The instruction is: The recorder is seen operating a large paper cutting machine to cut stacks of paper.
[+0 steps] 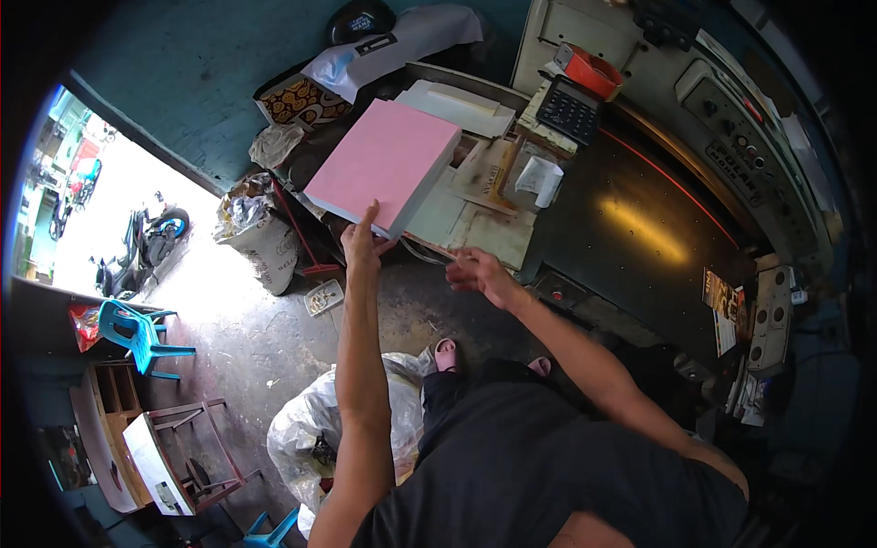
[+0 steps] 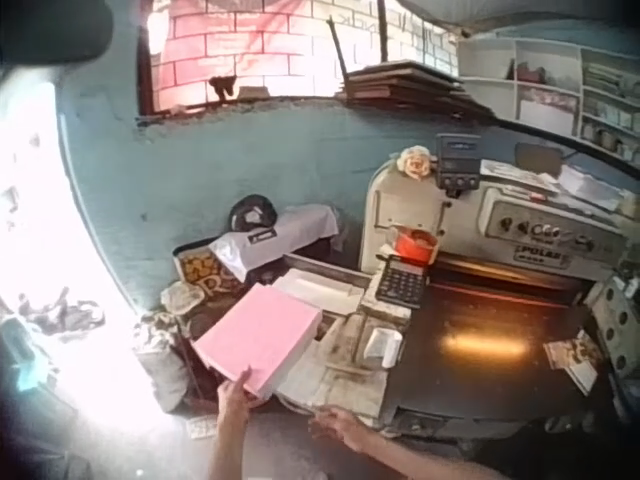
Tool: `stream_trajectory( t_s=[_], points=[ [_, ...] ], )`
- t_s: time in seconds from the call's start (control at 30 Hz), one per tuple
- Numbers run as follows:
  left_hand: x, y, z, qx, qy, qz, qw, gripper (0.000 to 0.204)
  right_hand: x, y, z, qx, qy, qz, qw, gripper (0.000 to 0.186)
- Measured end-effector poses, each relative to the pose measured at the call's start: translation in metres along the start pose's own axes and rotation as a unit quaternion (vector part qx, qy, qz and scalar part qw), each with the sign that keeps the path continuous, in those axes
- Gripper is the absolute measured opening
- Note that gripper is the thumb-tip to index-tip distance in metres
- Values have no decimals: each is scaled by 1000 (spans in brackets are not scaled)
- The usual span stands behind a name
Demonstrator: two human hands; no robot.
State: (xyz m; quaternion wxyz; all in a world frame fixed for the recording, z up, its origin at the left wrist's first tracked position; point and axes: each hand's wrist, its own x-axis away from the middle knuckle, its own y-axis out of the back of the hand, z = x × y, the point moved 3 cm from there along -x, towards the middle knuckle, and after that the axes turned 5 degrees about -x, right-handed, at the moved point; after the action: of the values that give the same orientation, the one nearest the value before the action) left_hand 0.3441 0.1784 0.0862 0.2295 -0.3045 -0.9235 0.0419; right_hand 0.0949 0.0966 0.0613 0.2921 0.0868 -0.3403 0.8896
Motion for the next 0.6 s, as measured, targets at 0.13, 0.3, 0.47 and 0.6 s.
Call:
stream_trajectory(
  t_s=[0.13,0.3,0.47,0.6],
  points=[
    [50,35,11,-18,13,-37,999,59,-63,-27,26,-179,-3,-52,982,75],
    [119,94,20,-69,40,-30,996,48,-83,-17,57,-139,-36,-92,985,78],
    [173,130,25,-58,26,-18,998,42,-67,-33,41,115,-54,50,991,60],
    [220,144,37,-76,50,2,996,45,1,-34,25,170,-45,63,982,56]
  ],
)
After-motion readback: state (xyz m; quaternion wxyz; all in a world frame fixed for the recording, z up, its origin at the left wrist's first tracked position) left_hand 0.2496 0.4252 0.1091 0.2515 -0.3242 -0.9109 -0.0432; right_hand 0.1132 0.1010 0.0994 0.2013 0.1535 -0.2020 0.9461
